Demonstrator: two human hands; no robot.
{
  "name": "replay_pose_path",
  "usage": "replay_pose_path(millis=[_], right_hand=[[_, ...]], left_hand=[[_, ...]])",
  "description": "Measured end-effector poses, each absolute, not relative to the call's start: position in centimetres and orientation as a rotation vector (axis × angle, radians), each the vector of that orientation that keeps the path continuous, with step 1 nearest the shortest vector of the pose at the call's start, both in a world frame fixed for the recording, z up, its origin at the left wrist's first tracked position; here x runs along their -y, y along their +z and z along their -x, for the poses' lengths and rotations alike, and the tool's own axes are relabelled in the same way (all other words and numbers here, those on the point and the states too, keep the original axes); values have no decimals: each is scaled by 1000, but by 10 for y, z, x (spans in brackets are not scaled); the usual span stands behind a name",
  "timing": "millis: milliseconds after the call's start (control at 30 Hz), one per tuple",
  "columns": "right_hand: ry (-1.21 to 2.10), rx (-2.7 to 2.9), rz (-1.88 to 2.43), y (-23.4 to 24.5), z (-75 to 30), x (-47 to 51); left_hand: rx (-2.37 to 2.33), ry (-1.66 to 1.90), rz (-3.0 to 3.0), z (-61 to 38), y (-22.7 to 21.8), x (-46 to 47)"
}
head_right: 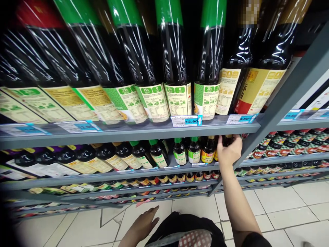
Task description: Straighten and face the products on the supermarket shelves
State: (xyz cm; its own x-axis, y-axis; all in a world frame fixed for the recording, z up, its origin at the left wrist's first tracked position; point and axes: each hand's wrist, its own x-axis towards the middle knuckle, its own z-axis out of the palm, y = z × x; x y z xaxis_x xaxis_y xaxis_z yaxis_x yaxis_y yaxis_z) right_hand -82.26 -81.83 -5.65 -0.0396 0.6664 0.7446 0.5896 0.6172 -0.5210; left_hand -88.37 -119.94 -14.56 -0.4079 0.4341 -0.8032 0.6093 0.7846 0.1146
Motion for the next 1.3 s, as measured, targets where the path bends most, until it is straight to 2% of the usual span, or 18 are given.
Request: replay_pose_path(millis=[167,333,533,767,967,1067,1167,1300], right_hand=[[208,1773,1190,-63,818,803],[440,2071,896,-59,803,800],[155,1823,1036,-65,816,809],[327,1887,1050,-62,804,802],[257,1829,936,-53,794,834],[194,1737,727,-48,800,874],[376,1868,605,-40,826,905],[426,2041,831,-30,871,911]], left_hand=[[-2104,-321,-714,898,-146,1207],[-2110,-323,-678,900,-152,1209],[-2081,-278,-701,894,-154,1206],[-2100,-281,-727,895,-154,1203],[-2084,-244,-722,892,-152,1198],[-2092,33,-913,894,-130,1176],[-2248,666,-1244,901,-90,1133],[-2622,1255,-1372,917,-37,1065]])
